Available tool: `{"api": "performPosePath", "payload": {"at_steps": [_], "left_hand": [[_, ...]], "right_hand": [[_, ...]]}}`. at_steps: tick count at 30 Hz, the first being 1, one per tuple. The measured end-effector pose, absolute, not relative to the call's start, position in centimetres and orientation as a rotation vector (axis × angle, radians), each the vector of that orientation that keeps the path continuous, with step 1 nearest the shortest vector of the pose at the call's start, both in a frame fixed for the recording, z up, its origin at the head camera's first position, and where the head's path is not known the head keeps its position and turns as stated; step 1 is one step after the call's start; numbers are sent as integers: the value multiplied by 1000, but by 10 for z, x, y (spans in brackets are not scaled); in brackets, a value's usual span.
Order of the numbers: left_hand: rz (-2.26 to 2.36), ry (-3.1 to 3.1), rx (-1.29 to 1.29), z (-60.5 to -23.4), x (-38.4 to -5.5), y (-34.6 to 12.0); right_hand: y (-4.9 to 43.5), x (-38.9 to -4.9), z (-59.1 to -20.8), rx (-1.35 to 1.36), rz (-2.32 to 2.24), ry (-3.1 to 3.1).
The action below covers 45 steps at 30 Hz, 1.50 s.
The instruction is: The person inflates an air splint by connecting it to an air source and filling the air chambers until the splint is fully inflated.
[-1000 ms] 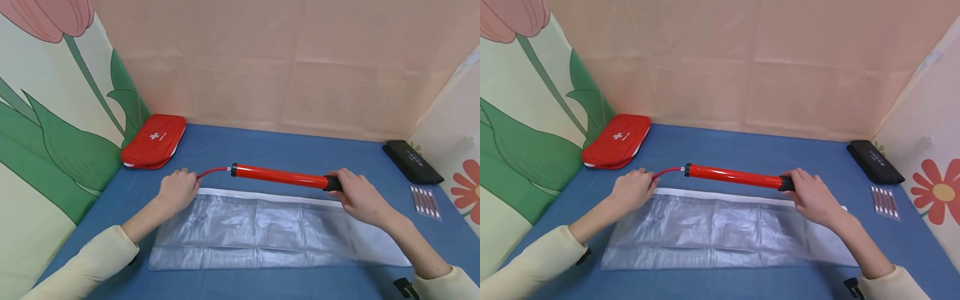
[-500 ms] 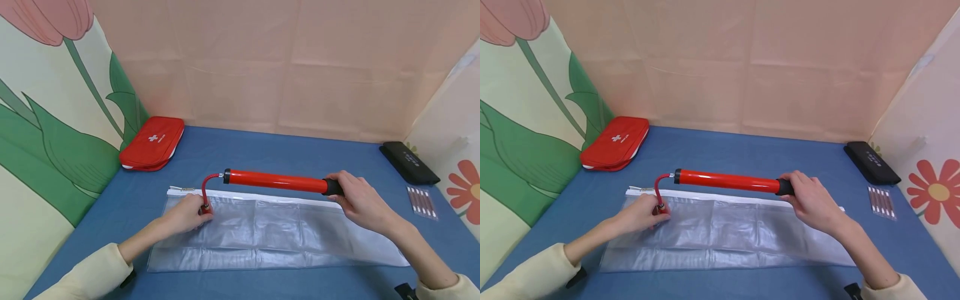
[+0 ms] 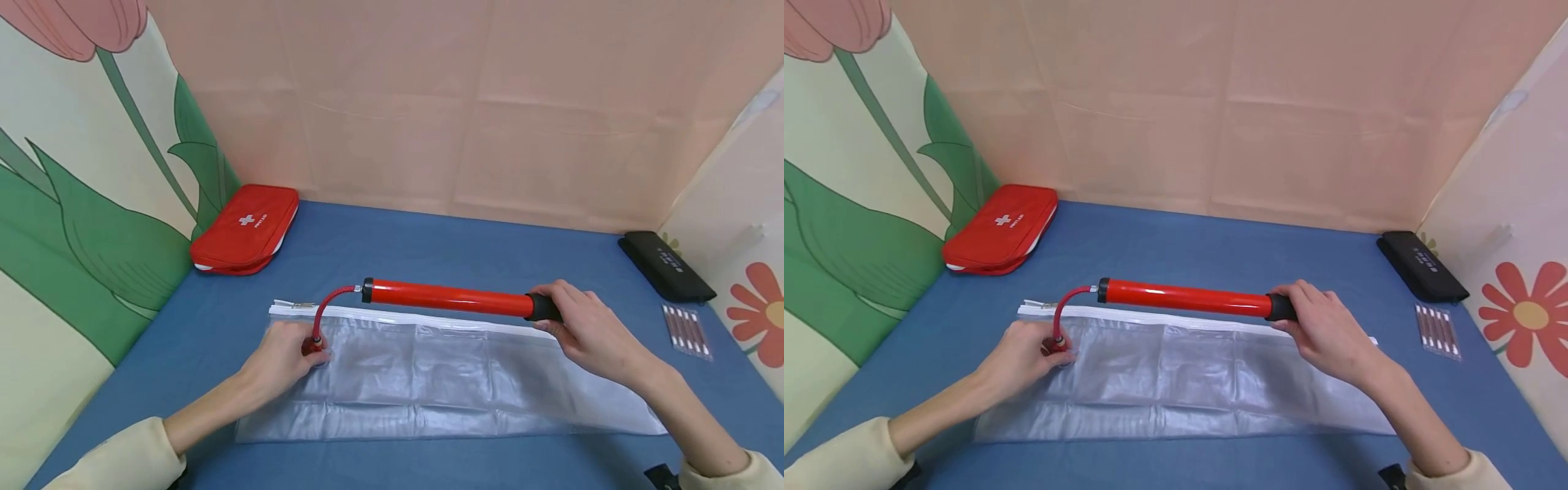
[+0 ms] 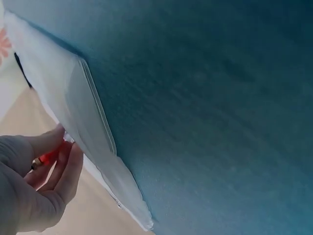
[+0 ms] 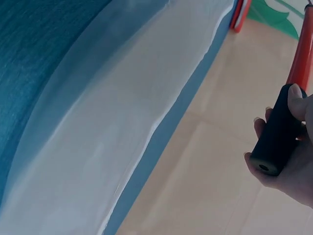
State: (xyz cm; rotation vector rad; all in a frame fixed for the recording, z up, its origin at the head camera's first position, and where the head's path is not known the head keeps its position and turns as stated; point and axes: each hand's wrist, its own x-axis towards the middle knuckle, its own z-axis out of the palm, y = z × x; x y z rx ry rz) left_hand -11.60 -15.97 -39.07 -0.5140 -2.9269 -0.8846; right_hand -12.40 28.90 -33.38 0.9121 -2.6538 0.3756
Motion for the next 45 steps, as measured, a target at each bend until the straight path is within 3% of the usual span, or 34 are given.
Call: {"api": "performPosePath", "payload": {"at_steps": [8, 17, 30, 45], "left_hand": [[-871, -3012, -446, -390, -117, -163], [-940, -2972, -640, -387, -117, -168], [-976, -3066, -485, -379, -113, -178], [-1033, -2944, -631, -392, -112, -176]], "right_hand": [[286, -120, -335, 911, 368, -2678], [285, -117, -336, 897, 329, -2681], [270, -123, -327, 979, 315, -2683], [265, -119, -312, 1002, 293, -2689]]}}
